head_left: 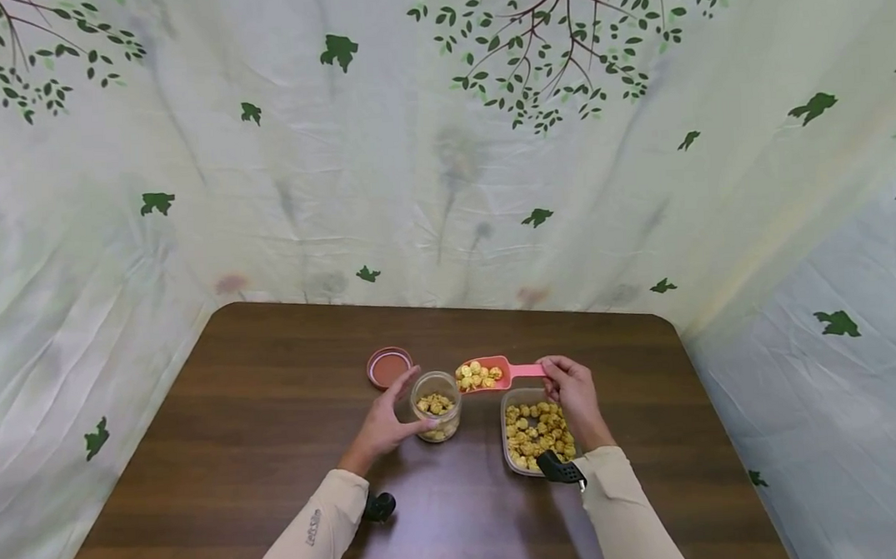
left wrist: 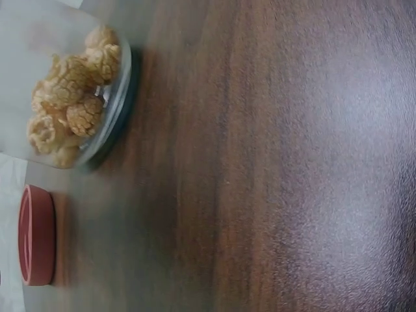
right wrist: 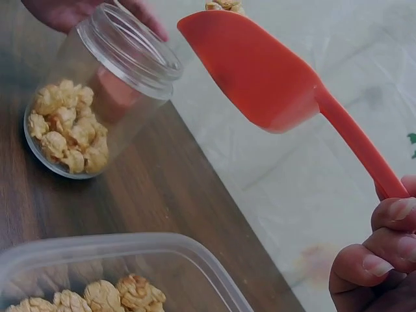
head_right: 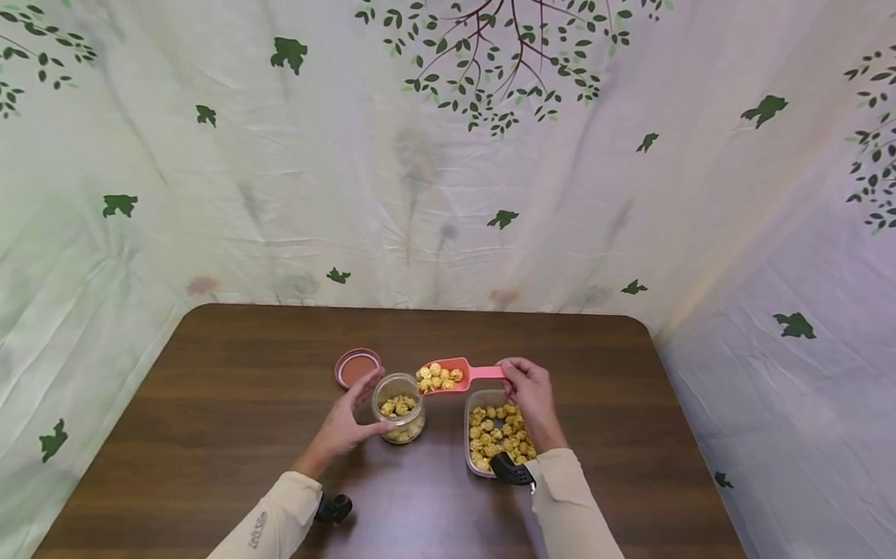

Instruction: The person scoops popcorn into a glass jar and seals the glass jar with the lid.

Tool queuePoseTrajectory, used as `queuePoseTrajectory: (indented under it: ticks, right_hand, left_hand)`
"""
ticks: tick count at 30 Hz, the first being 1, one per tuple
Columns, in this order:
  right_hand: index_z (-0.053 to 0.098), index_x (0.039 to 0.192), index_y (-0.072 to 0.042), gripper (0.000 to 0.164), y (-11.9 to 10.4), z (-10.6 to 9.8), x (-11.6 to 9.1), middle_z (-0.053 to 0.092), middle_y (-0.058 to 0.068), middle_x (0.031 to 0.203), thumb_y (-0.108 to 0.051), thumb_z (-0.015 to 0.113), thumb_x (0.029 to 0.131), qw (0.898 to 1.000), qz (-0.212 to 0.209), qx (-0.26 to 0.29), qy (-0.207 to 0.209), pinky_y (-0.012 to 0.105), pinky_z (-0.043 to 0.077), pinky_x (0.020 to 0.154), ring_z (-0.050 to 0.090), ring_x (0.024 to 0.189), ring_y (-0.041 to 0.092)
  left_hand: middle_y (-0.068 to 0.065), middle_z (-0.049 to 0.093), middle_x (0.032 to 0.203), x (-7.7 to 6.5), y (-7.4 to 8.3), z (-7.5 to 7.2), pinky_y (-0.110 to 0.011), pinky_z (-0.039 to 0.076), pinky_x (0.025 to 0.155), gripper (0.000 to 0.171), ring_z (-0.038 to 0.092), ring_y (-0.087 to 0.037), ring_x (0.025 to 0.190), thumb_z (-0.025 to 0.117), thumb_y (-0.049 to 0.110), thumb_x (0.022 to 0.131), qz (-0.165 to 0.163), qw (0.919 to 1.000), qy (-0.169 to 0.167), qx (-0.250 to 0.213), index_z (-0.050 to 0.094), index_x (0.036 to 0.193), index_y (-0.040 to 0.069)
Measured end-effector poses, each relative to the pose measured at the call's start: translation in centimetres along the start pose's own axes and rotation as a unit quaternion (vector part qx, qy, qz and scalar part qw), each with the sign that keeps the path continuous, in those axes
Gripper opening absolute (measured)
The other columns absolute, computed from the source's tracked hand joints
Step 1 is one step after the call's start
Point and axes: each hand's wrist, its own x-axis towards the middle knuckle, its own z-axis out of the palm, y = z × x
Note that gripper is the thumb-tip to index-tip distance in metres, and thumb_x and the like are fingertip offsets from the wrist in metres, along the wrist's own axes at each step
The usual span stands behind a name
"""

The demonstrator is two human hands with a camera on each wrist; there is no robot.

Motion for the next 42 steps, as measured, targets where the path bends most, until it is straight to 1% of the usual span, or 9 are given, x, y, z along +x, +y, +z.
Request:
queuePoseTrajectory:
  ticks: [3,8,11,16,20,27,32,36,42]
  right_hand:
    - [0.061,0.099,0.005,0.020,0.0,0.4,0.0,0.049,0.001,0.064,-0.012,0.049,0.101,1.000,-0.004,-0.005,-0.002,0.022,0.035,0.047,0.040,0.053,0.011]
    - [0.061,0.099,0.007,0.022,0.0,1.1,0.0,0.048,0.001,0.062,-0.011,0.049,0.101,1.000,-0.008,-0.007,-0.003,0.022,0.034,0.046,0.039,0.052,0.010]
    - [0.060,0.099,0.009,0.022,0.2,1.5,0.0,0.047,0.001,0.062,-0.010,0.049,0.101,1.000,-0.006,-0.005,-0.005,0.022,0.034,0.047,0.039,0.052,0.011]
    - [0.060,0.099,0.008,0.023,0.5,1.9,-0.2,0.048,0.002,0.065,-0.011,0.048,0.101,1.000,-0.004,-0.013,-0.011,0.022,0.035,0.048,0.040,0.054,0.012]
    - [0.061,0.099,0.008,0.022,0.7,2.1,-0.3,0.047,0.003,0.066,-0.011,0.049,0.101,1.000,-0.010,-0.022,-0.013,0.022,0.035,0.048,0.041,0.055,0.013]
    - [0.061,0.100,0.007,0.022,0.7,2.6,-0.3,0.048,0.003,0.068,-0.011,0.048,0.101,0.999,-0.009,-0.038,-0.014,0.025,0.036,0.051,0.042,0.057,0.012]
    - [0.061,0.100,0.008,0.023,0.6,2.8,-0.2,0.048,0.004,0.067,-0.011,0.048,0.102,0.999,-0.023,-0.044,-0.015,0.024,0.036,0.050,0.042,0.056,0.012]
    - [0.062,0.100,0.007,0.022,0.4,2.9,-0.3,0.048,0.005,0.067,-0.010,0.048,0.101,0.998,-0.037,-0.050,-0.012,0.024,0.035,0.049,0.042,0.055,0.013]
    - [0.064,0.100,0.003,0.021,-0.1,3.1,-0.7,0.049,0.004,0.068,-0.014,0.050,0.101,0.996,-0.048,-0.072,-0.015,0.023,0.031,0.046,0.040,0.055,0.013]
  left_hand:
    - [-0.027,0.041,0.144,0.1,-0.7,0.3,-0.054,0.032,0.107,0.085,0.041,-0.043,0.131,0.082,-0.002,0.071,0.007,1.0000,0.001,0.000,0.036,0.142,-0.010]
    - [-0.026,0.042,0.144,0.6,-3.3,1.0,-0.053,0.031,0.108,0.087,0.041,-0.041,0.131,0.084,-0.003,0.068,0.006,0.9997,0.014,-0.018,0.038,0.142,-0.008]
    - [-0.021,0.043,0.145,0.8,-4.6,1.2,-0.052,0.031,0.108,0.088,0.045,-0.038,0.129,0.086,0.002,0.068,-0.010,0.9997,0.019,-0.014,0.040,0.143,-0.001]
    - [-0.020,0.047,0.142,0.8,-5.2,1.4,-0.053,0.031,0.107,0.086,0.049,-0.040,0.125,0.087,0.008,0.069,-0.035,0.9986,0.016,-0.036,0.043,0.143,0.006]
    - [-0.023,0.044,0.143,0.9,-5.3,1.4,-0.052,0.034,0.106,0.087,0.046,-0.042,0.127,0.086,0.007,0.070,-0.040,0.9971,0.005,-0.065,0.041,0.145,0.005]
    - [-0.022,0.043,0.144,0.9,-5.3,1.3,-0.051,0.034,0.106,0.087,0.044,-0.040,0.130,0.085,0.005,0.071,-0.042,0.9959,0.000,-0.080,0.040,0.146,0.007]
    - [-0.025,0.043,0.143,0.9,-5.0,1.2,-0.050,0.034,0.106,0.087,0.044,-0.040,0.130,0.084,0.003,0.072,-0.050,0.9949,-0.001,-0.088,0.039,0.146,0.006]
    - [-0.027,0.041,0.144,0.8,-4.0,1.0,-0.050,0.033,0.106,0.088,0.043,-0.042,0.130,0.083,0.000,0.072,-0.055,0.9947,-0.008,-0.086,0.036,0.147,0.001]
    - [-0.027,0.043,0.142,0.3,-2.0,0.7,-0.049,0.036,0.105,0.085,0.043,-0.044,0.129,0.082,-0.001,0.073,-0.057,0.9950,-0.018,-0.080,0.037,0.146,0.000]
